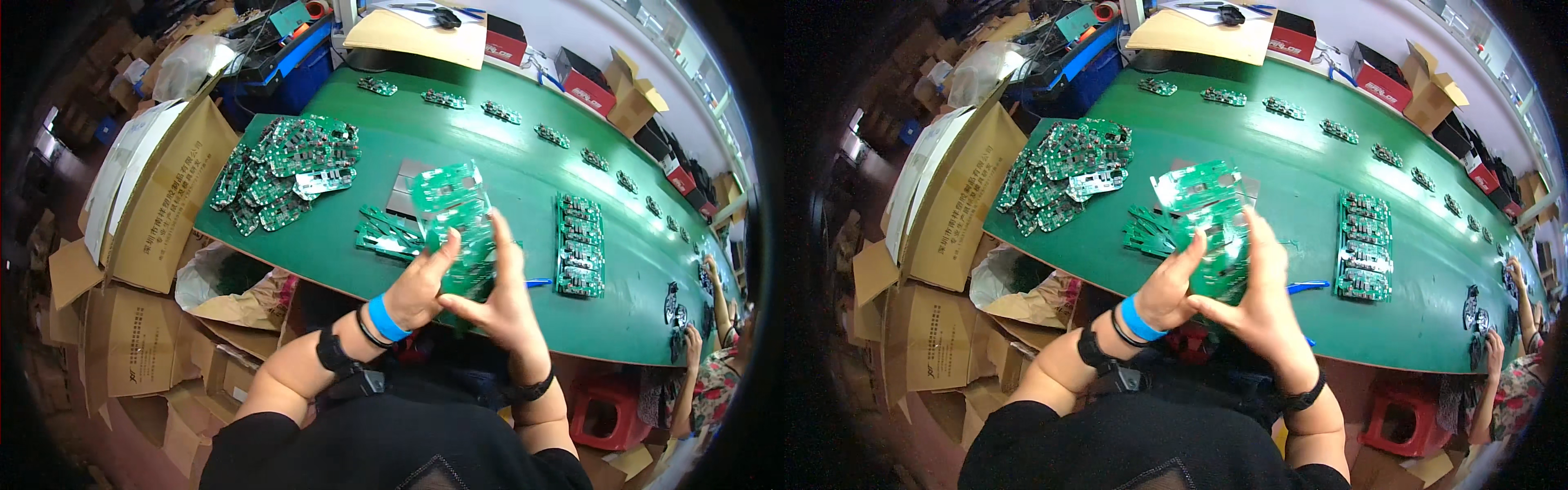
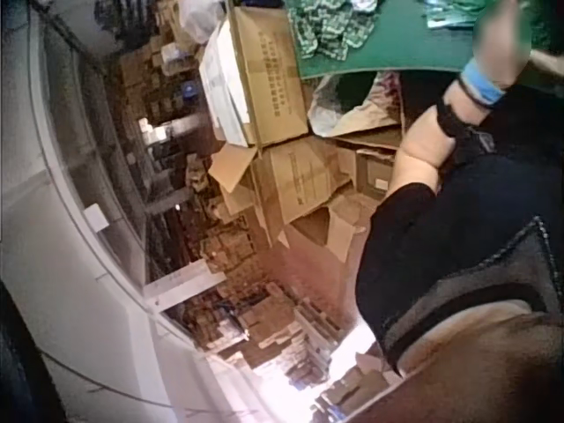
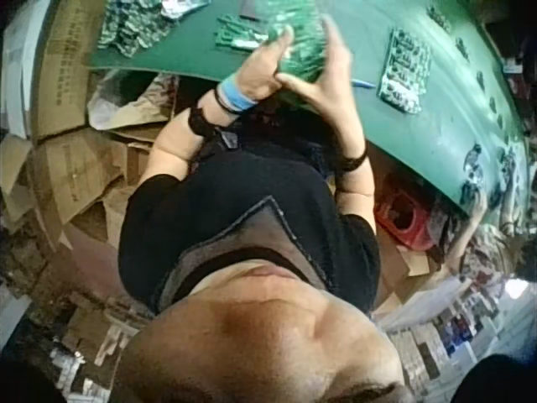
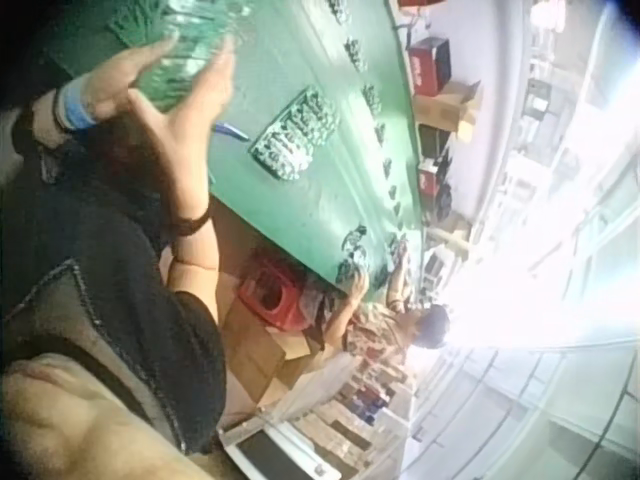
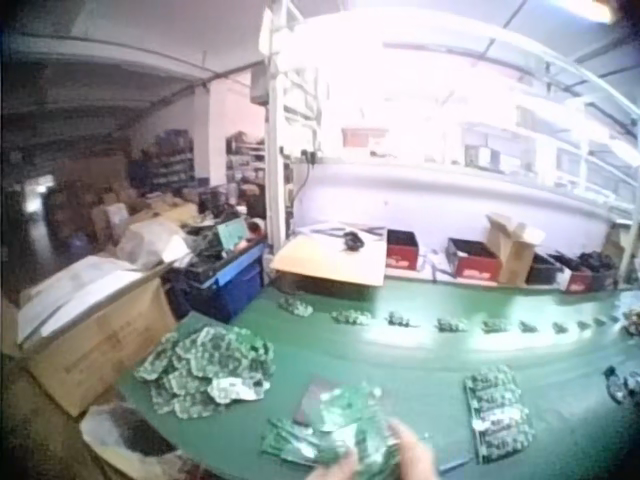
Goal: The person uses a pair of blue-handled pliers to trim excess green material from the edges of green circuit boards. They repeatedly pick up boards from a stack, trim the edges, and place the finished boards into a separate pile on the green workbench.
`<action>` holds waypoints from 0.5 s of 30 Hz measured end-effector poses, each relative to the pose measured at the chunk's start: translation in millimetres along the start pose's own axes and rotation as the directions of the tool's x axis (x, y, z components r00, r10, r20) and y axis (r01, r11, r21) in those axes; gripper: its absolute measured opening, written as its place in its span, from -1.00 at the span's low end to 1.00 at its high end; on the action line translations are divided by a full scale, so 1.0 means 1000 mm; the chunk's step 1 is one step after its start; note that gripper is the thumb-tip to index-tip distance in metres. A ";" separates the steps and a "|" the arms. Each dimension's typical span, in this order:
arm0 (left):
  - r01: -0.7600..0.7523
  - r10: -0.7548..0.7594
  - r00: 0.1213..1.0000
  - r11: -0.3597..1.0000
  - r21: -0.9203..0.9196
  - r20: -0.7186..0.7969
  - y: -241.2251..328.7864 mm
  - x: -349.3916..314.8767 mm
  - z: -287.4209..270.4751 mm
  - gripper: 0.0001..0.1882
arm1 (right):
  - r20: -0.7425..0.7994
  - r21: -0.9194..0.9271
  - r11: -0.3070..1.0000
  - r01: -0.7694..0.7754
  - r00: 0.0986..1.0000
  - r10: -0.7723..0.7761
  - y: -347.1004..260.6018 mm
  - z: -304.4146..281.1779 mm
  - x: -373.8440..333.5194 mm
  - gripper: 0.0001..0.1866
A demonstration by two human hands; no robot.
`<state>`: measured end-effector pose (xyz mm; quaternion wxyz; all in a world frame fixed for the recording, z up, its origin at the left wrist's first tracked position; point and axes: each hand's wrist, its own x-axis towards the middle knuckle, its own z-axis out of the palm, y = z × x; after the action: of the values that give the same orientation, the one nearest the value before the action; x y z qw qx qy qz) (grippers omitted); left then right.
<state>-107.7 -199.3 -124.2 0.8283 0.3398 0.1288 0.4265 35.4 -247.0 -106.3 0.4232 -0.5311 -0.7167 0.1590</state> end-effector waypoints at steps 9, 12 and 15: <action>0.021 -0.060 0.986 0.971 -0.238 -0.157 0.059 -0.044 -0.072 -0.39 | 0.232 -0.624 0.777 -0.079 0.931 0.281 0.046 -0.071 -0.064 0.24; 0.022 -0.063 0.985 0.968 -0.251 -0.159 0.060 -0.055 -0.082 -0.35 | 0.206 -0.573 0.813 -0.108 0.941 0.270 0.047 -0.069 -0.075 0.05; 0.038 -0.071 0.991 0.964 -0.263 -0.116 0.056 -0.060 -0.080 -0.32 | 0.140 -0.488 0.861 -0.145 0.960 0.241 0.045 -0.066 -0.074 -0.21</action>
<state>-218.7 -188.2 -150.1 0.8675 0.1972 0.1325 0.4370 120.5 -310.6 -130.4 0.1897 -0.6692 -0.7148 0.0726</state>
